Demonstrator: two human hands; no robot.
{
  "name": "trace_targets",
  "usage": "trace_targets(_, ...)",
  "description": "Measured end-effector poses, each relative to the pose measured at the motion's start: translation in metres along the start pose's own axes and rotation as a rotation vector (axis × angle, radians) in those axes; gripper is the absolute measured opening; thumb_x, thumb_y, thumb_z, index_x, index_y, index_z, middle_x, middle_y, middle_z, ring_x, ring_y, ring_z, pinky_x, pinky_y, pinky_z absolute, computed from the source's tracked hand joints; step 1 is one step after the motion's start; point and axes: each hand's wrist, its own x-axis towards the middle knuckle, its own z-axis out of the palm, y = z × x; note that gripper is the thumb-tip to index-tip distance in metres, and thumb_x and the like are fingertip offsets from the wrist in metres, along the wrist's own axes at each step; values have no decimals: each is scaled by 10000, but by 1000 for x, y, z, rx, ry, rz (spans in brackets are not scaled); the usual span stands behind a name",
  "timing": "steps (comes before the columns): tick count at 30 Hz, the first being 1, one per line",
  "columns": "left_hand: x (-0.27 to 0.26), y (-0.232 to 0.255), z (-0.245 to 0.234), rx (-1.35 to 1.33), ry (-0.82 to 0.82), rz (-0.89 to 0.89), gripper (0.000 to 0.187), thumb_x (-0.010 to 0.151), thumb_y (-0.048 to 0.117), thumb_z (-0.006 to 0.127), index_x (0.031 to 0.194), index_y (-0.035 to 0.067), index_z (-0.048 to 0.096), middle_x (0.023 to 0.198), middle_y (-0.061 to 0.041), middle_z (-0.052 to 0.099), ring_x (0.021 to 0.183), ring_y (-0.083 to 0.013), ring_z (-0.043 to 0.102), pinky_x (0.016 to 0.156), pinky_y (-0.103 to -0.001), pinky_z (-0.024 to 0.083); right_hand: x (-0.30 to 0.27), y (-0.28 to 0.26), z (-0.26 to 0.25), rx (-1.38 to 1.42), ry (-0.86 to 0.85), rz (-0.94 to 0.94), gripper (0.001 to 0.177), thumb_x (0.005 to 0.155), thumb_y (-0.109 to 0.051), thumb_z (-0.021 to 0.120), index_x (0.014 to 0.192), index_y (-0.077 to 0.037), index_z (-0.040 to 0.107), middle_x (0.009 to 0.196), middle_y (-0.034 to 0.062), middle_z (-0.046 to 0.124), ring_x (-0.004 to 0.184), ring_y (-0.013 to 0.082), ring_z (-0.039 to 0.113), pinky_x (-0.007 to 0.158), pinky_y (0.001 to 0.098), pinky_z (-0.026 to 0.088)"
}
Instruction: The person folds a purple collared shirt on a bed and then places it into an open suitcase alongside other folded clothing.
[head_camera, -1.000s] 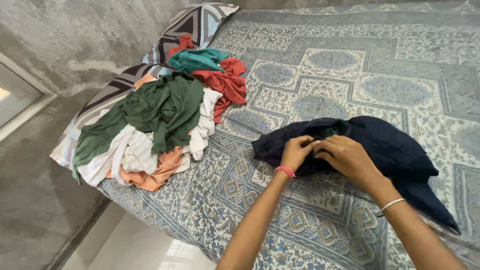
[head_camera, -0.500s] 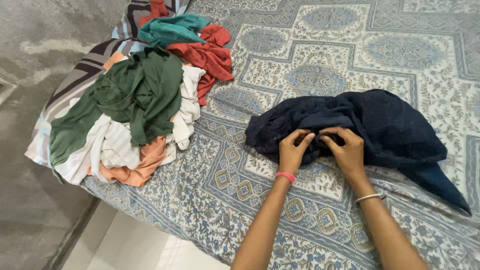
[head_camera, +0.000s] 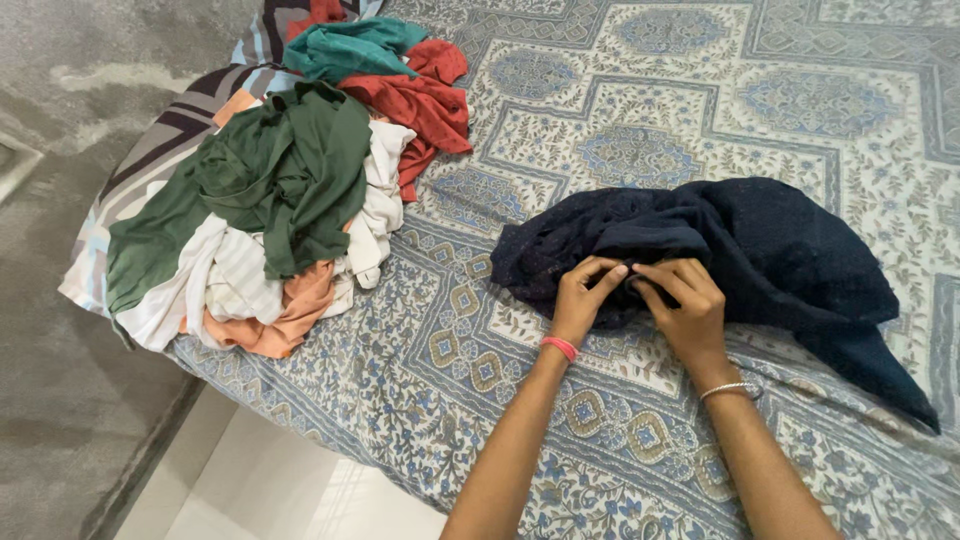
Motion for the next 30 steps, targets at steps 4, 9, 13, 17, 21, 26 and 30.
trace_targets(4,-1,2,1,22,-4,25,212,980,204,731,1013,-3,757,953,-41,709,901,-96,645,837,-241,501,-1,4,1,7,-5,8,260,819,0,824,1072,-39,774,919,93,695,886,265,670,804,372,538)
trace_targets(9,-2,9,-1,64,-29,23,212,964,202,736,1022,0,755,961,-42,695,914,-106,652,838,-248,505,-3,6,1,19,-6,117,248,812,-20,830,1052,-52,775,949,96,706,915,262,682,830,372,535)
trace_targets(13,0,2,-2,14,-38,-14,213,985,204,725,1018,-6,746,972,-51,690,927,-106,637,854,-250,494,-4,11,4,0,-41,143,256,796,-49,840,1043,-50,777,970,94,725,920,258,688,832,370,539)
trace_targets(17,3,-9,-3,-61,-71,-13,219,1005,210,712,1011,-7,747,986,-55,680,945,-108,624,868,-255,484,-8,12,4,59,-51,183,268,809,-48,821,1073,-67,783,1006,95,736,950,251,701,854,362,544)
trace_targets(21,-1,4,-1,87,-53,23,241,973,240,726,1005,1,737,981,-60,688,958,-136,649,884,-275,500,-9,18,2,124,-62,241,267,812,-44,811,1076,-73,777,1026,107,735,956,252,707,858,356,544)
trace_targets(26,-10,30,3,336,-57,121,377,775,258,852,1004,-11,717,1044,-119,691,1041,-250,650,924,-363,506,-16,27,6,83,-67,220,209,861,-34,767,1067,-66,766,1055,116,723,1007,285,692,895,374,533)
trace_targets(30,-11,30,5,310,-73,115,327,875,252,786,1080,8,711,1122,-115,689,1121,-272,640,993,-379,491,-18,31,7,21,-71,150,192,869,-37,762,1059,-50,745,1084,119,713,1064,318,664,931,404,514)
